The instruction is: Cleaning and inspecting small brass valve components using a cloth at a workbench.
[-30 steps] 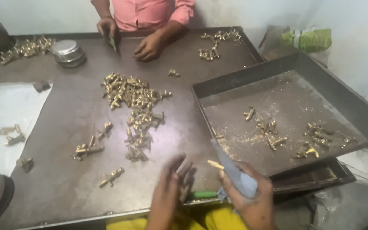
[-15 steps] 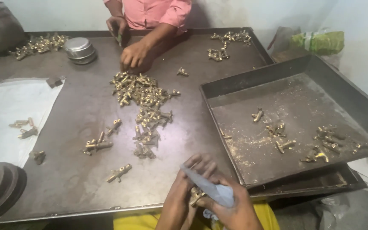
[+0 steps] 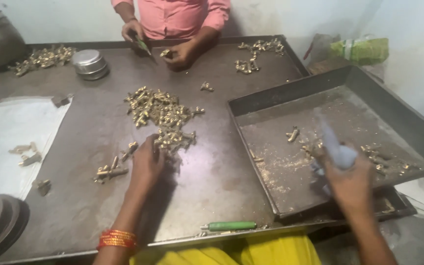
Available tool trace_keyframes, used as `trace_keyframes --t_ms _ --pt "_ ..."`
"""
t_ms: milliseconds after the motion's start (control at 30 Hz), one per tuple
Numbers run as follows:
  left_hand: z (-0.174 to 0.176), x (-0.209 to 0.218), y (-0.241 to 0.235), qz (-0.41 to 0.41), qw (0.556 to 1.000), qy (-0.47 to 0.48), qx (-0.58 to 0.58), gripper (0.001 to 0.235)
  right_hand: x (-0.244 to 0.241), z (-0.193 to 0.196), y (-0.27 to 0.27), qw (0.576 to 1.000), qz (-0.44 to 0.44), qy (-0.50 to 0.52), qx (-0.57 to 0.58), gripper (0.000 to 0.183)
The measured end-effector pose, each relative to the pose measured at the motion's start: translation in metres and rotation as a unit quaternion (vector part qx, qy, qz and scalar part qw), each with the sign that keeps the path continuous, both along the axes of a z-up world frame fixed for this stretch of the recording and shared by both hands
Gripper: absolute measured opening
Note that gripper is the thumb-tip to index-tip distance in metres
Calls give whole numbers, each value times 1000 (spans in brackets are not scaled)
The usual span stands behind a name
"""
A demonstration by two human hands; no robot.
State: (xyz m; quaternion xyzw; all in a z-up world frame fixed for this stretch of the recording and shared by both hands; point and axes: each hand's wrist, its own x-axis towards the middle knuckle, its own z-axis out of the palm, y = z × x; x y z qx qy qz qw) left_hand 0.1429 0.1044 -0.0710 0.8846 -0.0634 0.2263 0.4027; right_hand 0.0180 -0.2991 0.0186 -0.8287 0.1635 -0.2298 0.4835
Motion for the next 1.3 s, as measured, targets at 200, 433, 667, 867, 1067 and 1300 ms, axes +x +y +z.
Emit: trace_keyframes --t_ms 200,433,667,867,1067,1300 --pt "36 10 -87 -159 962 -219 26 43 9 -8 -64 979 -80 -68 -176 40" --pt "31 52 -255 -376 911 -167 38 44 5 -16 -53 955 -91 -105 -262 39" --pt "-18 92 -350 -335 925 -108 139 16 9 -15 -53 958 -108 -120 -237 34" --pt "1 86 -329 -331 933 -121 75 13 8 -14 -55 954 -98 -147 -240 31" --pt "64 18 -240 -364 906 131 -172 22 4 -3 -51 981 -82 -73 -158 34" --pt "77 -41 -148 -322 851 169 -380 25 -31 -28 -23 985 146 36 87 45"
